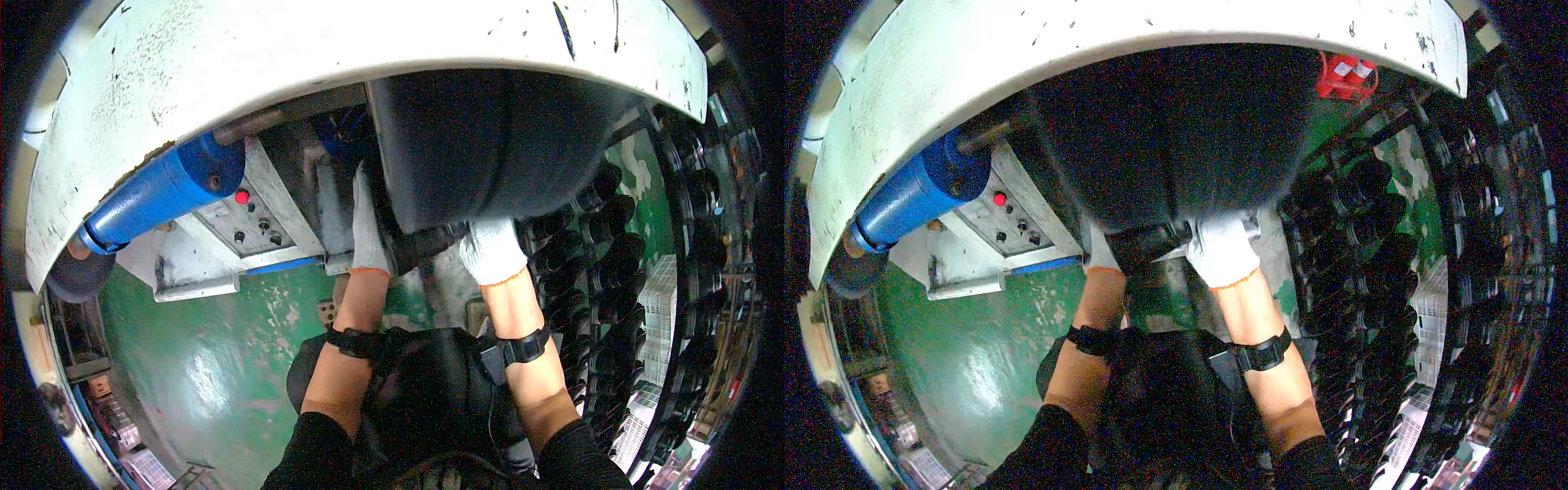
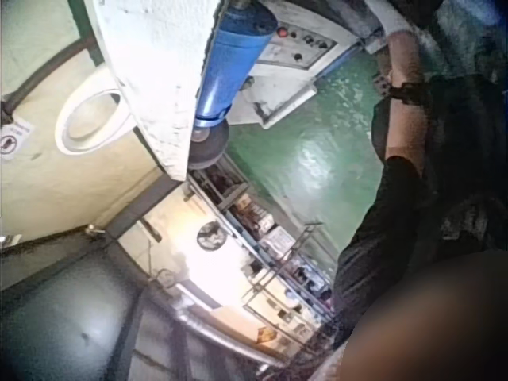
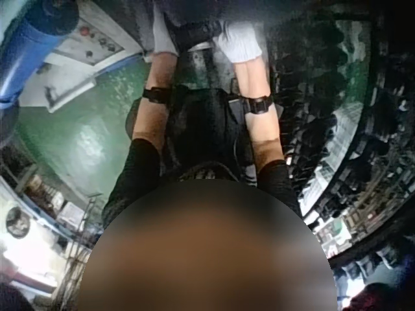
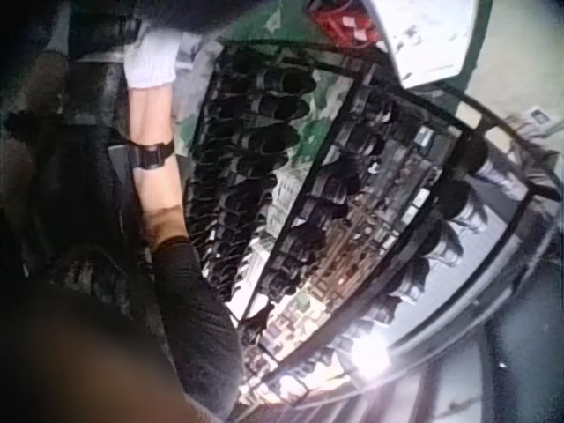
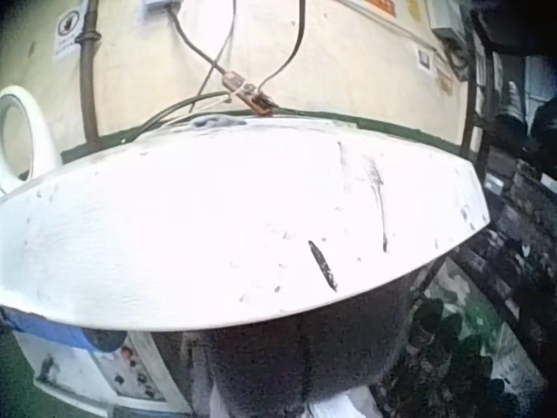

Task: Buffing the edges of black leather shoes using an industrial finishing machine.

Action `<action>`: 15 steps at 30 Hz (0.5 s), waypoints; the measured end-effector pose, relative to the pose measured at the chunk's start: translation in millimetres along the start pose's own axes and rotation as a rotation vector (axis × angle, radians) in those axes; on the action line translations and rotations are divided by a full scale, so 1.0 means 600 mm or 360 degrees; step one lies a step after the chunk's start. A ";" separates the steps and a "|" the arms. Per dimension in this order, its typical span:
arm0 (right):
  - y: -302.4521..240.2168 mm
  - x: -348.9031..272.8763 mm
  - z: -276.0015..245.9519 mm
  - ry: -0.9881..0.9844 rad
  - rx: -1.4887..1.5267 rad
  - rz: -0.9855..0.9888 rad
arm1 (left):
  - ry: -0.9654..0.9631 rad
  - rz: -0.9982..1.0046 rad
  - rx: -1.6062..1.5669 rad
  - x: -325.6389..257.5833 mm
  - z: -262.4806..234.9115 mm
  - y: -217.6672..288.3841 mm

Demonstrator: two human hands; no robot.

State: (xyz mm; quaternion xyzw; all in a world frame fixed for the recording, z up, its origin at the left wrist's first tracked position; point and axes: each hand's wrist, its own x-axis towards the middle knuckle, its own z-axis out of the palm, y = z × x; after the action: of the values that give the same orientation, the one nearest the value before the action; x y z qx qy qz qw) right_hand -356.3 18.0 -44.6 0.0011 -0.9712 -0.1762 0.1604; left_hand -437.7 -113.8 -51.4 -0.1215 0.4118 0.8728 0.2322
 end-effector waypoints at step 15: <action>-0.007 0.013 0.014 0.0038 0.0853 0.0254 | 0.0046 -0.0120 0.0386 0.027 -0.060 -0.017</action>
State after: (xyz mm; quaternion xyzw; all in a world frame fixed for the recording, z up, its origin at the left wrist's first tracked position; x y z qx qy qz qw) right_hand -366.4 16.7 -51.3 -0.0309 -0.9782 0.1000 0.1792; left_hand -445.5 -131.1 -87.6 -0.1204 0.5128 0.8053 0.2719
